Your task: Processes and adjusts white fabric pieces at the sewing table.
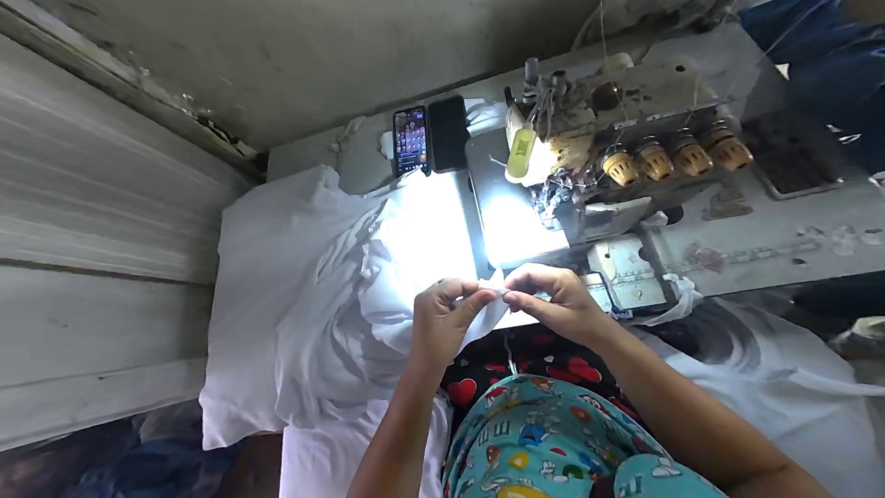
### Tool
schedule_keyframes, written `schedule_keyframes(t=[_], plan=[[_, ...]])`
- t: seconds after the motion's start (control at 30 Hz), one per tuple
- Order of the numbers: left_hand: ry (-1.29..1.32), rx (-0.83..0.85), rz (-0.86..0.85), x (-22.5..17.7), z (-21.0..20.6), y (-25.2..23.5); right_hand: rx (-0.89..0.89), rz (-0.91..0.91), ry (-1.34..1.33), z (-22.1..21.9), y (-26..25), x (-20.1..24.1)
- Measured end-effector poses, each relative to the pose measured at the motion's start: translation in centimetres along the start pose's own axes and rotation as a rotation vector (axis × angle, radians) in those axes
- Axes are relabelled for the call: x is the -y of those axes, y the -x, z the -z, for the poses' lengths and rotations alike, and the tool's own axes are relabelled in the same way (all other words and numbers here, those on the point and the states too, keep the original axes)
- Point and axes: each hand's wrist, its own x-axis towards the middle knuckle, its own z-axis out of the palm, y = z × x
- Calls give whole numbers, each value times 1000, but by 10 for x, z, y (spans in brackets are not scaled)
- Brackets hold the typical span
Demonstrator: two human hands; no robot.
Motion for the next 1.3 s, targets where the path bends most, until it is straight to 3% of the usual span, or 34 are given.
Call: schedule_keyframes(t=[0.1, 0.3, 0.53, 0.7, 1.03, 1.3], plan=[[48, 25, 20, -4, -1, 0, 10, 140, 148, 1, -1, -6], [109, 104, 50, -9, 4, 1, 136, 295, 82, 5, -9, -7], [178, 30, 26, -7, 1, 2, 102, 300, 83, 10, -5, -6], [228, 66, -29, -6, 0, 0, 77, 284, 56, 11, -4, -5], [-6, 114, -128, -12, 2, 4, 125, 216, 53, 4, -4, -1], [-97, 26, -164, -7, 0, 3, 56, 164, 109, 4, -2, 5]])
